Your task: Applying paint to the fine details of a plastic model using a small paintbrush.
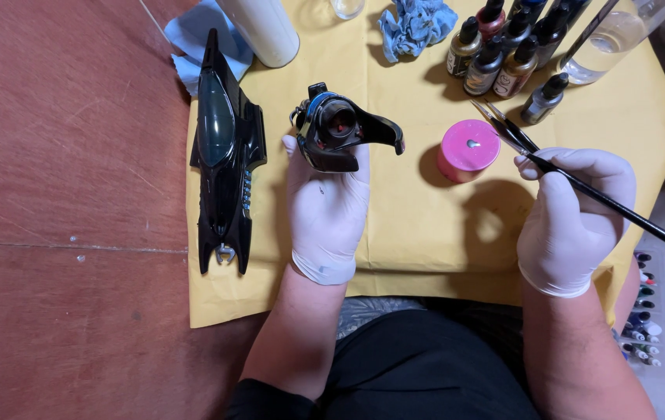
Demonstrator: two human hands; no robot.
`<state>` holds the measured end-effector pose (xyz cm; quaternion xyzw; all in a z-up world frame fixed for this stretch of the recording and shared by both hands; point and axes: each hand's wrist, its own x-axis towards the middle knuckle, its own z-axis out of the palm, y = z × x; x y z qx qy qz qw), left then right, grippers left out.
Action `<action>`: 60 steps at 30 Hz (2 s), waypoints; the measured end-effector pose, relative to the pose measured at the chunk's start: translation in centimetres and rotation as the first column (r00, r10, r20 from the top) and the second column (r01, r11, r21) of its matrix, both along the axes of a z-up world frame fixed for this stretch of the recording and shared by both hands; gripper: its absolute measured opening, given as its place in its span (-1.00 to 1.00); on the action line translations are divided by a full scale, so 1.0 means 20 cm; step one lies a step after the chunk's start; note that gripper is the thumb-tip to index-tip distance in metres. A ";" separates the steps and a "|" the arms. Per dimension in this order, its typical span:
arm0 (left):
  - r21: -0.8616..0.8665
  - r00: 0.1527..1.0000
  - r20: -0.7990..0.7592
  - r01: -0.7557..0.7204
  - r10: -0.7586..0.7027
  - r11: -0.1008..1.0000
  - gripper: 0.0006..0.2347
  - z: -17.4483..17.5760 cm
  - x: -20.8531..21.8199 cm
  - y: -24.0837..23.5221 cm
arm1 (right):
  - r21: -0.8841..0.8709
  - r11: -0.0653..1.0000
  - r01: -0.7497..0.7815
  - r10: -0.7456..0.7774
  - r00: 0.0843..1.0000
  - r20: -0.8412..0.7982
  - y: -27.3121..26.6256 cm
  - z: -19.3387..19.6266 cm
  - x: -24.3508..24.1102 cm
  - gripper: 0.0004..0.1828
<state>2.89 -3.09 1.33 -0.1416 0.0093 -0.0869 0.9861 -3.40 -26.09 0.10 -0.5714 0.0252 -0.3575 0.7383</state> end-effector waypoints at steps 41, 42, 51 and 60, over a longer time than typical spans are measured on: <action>0.530 0.942 0.300 -0.035 -0.149 0.847 -0.41 -0.10 -0.33 0.17 | -0.021 0.998 -0.055 0.056 0.998 0.032 -0.04 -0.08 0.00 -0.82; 0.550 0.934 0.333 -0.078 -0.133 0.831 -0.39 -0.12 -0.35 0.18 | -0.032 0.998 -0.050 0.051 0.998 0.036 -0.04 -0.08 0.00 -0.82; 0.650 0.886 0.463 -0.364 0.031 0.668 -0.33 -0.16 -0.57 0.31 | 0.035 0.998 -0.054 0.054 0.999 -0.003 -0.04 -0.08 0.01 -0.81; 0.595 0.696 0.627 -0.717 0.350 0.362 -0.51 0.10 -0.83 0.45 | -0.391 0.905 -0.167 0.102 0.978 -0.182 -0.34 -0.61 0.11 -0.73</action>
